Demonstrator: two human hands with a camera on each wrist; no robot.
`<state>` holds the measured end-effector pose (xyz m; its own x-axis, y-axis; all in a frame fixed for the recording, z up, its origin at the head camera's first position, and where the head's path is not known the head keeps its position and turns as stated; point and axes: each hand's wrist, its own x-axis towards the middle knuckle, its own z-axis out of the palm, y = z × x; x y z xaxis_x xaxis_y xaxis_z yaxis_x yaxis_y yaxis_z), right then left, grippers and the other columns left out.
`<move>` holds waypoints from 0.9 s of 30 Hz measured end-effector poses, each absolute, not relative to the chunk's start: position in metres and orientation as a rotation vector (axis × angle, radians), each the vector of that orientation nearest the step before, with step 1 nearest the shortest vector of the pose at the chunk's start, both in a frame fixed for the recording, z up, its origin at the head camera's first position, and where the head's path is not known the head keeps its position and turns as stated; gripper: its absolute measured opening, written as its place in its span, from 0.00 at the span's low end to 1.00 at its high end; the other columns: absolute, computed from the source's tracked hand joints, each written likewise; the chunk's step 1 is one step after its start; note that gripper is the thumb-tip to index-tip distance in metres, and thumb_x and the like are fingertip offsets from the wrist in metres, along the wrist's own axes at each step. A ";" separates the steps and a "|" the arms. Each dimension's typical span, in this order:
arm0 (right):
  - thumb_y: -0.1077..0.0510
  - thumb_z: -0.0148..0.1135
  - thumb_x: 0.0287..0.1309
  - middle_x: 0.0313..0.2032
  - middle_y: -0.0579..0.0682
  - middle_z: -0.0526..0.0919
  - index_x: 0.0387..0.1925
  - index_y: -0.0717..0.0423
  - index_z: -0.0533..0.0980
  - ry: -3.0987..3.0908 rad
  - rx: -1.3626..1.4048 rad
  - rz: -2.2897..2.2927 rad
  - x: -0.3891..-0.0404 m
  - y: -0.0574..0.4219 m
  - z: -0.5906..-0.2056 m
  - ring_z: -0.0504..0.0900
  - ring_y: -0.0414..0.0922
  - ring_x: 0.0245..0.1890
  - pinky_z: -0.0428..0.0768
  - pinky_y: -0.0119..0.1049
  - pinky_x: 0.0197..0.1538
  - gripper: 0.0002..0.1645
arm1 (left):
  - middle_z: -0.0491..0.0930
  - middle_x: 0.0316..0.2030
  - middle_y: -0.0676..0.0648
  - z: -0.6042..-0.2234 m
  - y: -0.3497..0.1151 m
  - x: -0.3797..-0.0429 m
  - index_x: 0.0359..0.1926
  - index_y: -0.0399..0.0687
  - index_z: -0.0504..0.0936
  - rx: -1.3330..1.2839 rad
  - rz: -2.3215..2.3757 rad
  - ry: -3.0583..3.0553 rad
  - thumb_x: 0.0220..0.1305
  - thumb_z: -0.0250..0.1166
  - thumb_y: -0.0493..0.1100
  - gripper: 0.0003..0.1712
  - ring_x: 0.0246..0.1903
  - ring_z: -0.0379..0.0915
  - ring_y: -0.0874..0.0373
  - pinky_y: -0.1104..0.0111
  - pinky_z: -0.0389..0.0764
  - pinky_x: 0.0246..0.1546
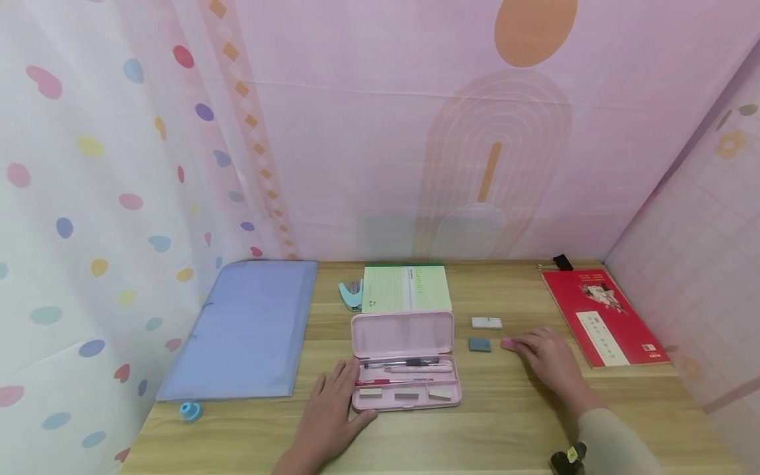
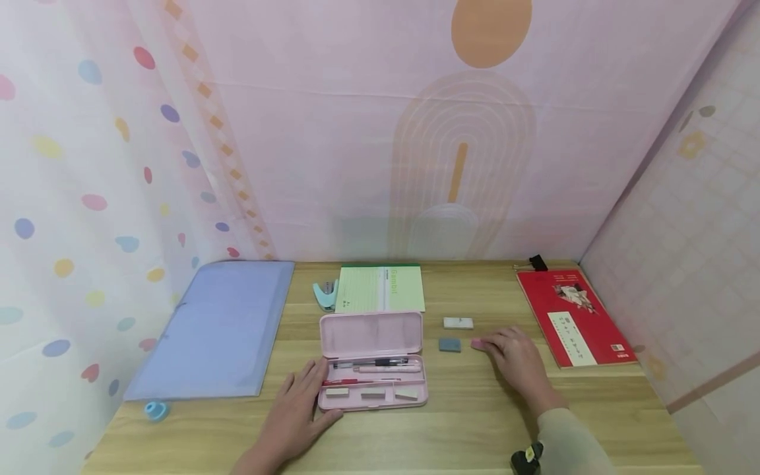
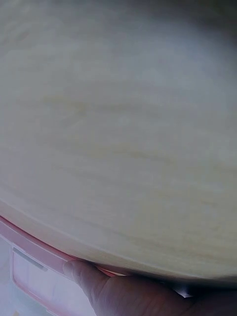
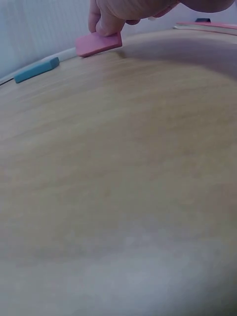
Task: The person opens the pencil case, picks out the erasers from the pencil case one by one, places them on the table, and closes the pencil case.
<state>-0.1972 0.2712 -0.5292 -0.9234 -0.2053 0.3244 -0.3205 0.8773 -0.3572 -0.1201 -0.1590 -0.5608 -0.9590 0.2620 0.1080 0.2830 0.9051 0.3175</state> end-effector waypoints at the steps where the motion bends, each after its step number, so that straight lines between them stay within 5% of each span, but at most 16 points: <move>1: 0.57 0.71 0.53 0.37 0.46 0.85 0.41 0.50 0.86 -2.779 0.387 0.604 -0.198 0.271 -0.530 0.78 0.47 0.42 0.80 0.49 0.46 0.12 | 0.55 0.72 0.47 -0.561 -0.159 -0.120 0.75 0.49 0.51 -0.430 -0.515 -3.003 0.55 0.47 0.81 0.58 0.72 0.48 0.50 0.46 0.48 0.70; 11: 0.49 0.69 0.56 0.40 0.46 0.84 0.46 0.50 0.83 -2.897 0.350 0.674 -0.204 0.272 -0.537 0.79 0.47 0.42 0.81 0.49 0.47 0.17 | 0.56 0.72 0.47 -0.560 -0.158 -0.120 0.75 0.49 0.51 -0.424 -0.514 -3.002 0.55 0.46 0.81 0.58 0.72 0.48 0.50 0.47 0.48 0.70; 27: 0.54 0.70 0.55 0.40 0.48 0.84 0.47 0.52 0.83 -2.888 0.330 0.709 -0.202 0.272 -0.536 0.79 0.48 0.42 0.81 0.50 0.46 0.17 | 0.55 0.72 0.47 -0.561 -0.158 -0.120 0.76 0.50 0.50 -0.423 -0.503 -3.012 0.55 0.46 0.81 0.58 0.72 0.47 0.50 0.47 0.48 0.70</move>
